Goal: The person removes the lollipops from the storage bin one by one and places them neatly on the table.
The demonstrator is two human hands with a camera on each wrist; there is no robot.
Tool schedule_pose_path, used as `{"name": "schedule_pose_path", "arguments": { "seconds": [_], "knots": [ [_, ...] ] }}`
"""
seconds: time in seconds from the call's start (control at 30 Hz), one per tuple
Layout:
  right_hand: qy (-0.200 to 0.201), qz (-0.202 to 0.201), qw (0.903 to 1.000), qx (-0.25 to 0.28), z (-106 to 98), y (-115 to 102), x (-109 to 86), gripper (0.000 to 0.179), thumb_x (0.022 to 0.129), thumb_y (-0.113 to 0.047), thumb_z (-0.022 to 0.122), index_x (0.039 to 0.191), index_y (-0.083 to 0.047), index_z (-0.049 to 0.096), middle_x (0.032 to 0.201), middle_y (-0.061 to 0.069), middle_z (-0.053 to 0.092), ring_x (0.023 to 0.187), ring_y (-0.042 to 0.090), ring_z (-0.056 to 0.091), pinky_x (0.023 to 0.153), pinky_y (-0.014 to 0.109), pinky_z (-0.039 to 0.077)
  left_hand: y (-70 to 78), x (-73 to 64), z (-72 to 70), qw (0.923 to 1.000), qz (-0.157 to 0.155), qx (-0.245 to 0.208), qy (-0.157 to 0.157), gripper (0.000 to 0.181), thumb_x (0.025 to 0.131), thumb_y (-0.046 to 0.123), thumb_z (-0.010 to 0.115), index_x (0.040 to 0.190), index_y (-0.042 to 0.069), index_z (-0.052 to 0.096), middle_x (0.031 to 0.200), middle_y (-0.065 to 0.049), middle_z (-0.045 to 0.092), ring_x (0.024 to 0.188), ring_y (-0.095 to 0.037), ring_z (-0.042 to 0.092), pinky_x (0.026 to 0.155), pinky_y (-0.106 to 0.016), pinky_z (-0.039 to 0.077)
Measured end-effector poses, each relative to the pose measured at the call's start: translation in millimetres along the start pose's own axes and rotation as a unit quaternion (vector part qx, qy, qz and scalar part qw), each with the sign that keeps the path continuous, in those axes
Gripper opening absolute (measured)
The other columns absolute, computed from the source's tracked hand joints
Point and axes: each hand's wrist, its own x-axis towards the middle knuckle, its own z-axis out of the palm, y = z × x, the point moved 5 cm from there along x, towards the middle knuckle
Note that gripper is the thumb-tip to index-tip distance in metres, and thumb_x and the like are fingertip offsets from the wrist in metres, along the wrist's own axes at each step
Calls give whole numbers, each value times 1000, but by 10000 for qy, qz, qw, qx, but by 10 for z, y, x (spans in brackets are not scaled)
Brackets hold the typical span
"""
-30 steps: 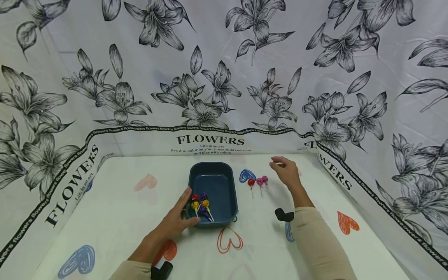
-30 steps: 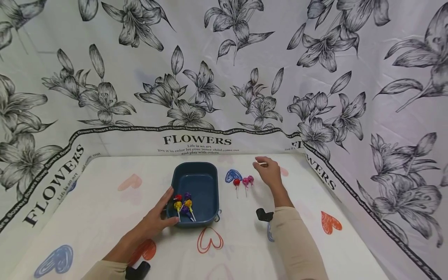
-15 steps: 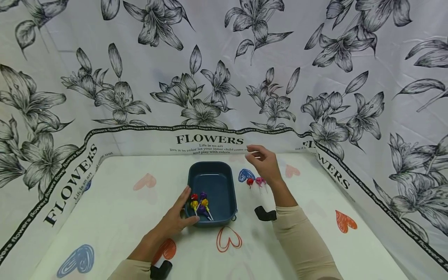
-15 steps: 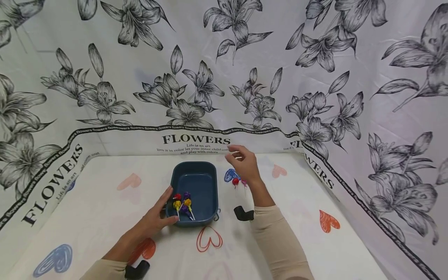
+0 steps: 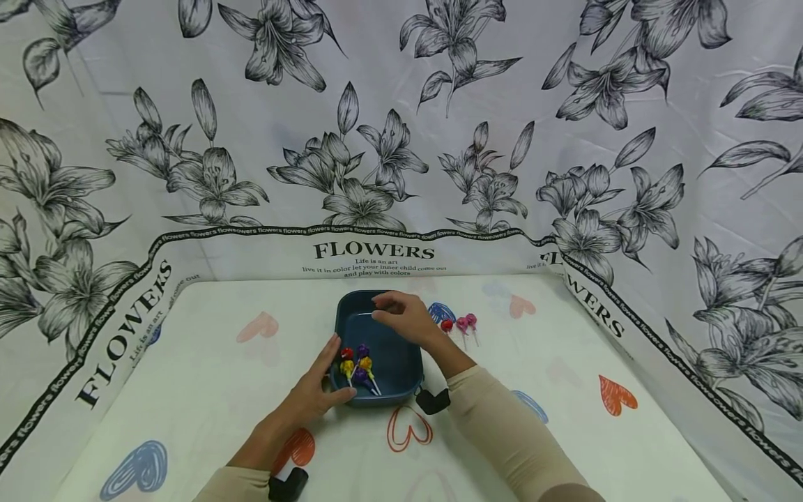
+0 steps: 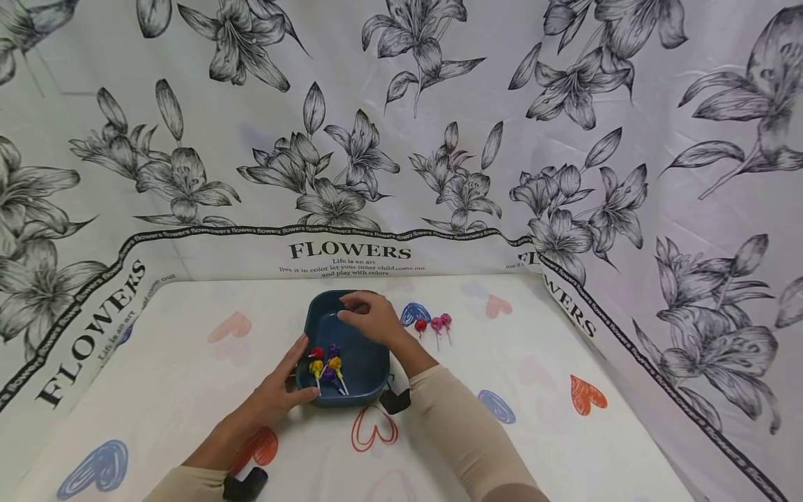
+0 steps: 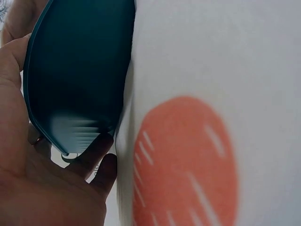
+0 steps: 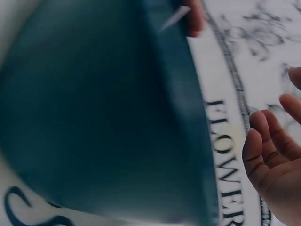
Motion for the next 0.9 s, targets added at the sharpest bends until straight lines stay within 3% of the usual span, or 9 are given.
{"name": "schedule_pose_path", "arguments": {
  "seconds": [0.2, 0.3, 0.4, 0.5, 0.67, 0.9],
  "knots": [
    [-622, 420, 9950, -662, 285, 410, 137, 38, 79, -35, 62, 111, -14, 59, 103, 3, 59, 82, 9, 57, 65, 24, 47, -245, 51, 38, 9998, -69, 167, 23, 89, 75, 31, 67, 138, 34, 5, 143, 10, 0, 129, -23, 3, 95, -56, 10],
    [-883, 480, 9882, -1152, 399, 524, 178, 40, 78, -38, 62, 110, -15, 60, 101, -2, 60, 81, 5, 56, 65, 22, 46, -369, 78, 54, 9997, -99, 217, 44, 90, 74, 33, 68, 137, 39, 4, 142, 16, 0, 129, -21, 3, 96, -55, 11],
    [-1103, 468, 9791, -1644, 506, 620, 200, 39, 77, -40, 62, 108, -17, 61, 98, -8, 60, 82, 2, 55, 67, 20, 45, -399, 86, 57, 9999, 23, 148, 59, 90, 73, 32, 68, 137, 38, 5, 142, 15, 1, 129, -22, 4, 96, -55, 11],
    [-1312, 632, 9702, -1935, 595, 700, 187, 37, 77, -39, 62, 108, -17, 61, 96, -11, 59, 83, 1, 54, 69, 20, 44, -383, 88, 61, 9998, 158, 116, 31, 90, 74, 30, 68, 138, 36, 5, 143, 14, 1, 129, -20, 4, 97, -53, 12],
    [-1644, 1322, 9572, -1980, 699, 815, 118, 37, 78, -38, 62, 108, -17, 59, 97, -8, 59, 81, 3, 54, 69, 21, 44, -317, 69, 69, 9996, 221, 166, -50, 89, 76, 29, 67, 139, 34, 4, 144, 9, 1, 129, -20, 4, 97, -53, 13],
    [-1645, 1580, 9503, -2120, 715, 825, 133, 32, 78, -35, 62, 105, -16, 62, 96, -6, 60, 75, 3, 55, 64, 19, 45, -38, 10, -18, 9997, 200, -128, -41, 86, 75, 29, 67, 140, 23, 10, 144, -1, 5, 129, -24, 4, 97, -53, 10]
  ]
}}
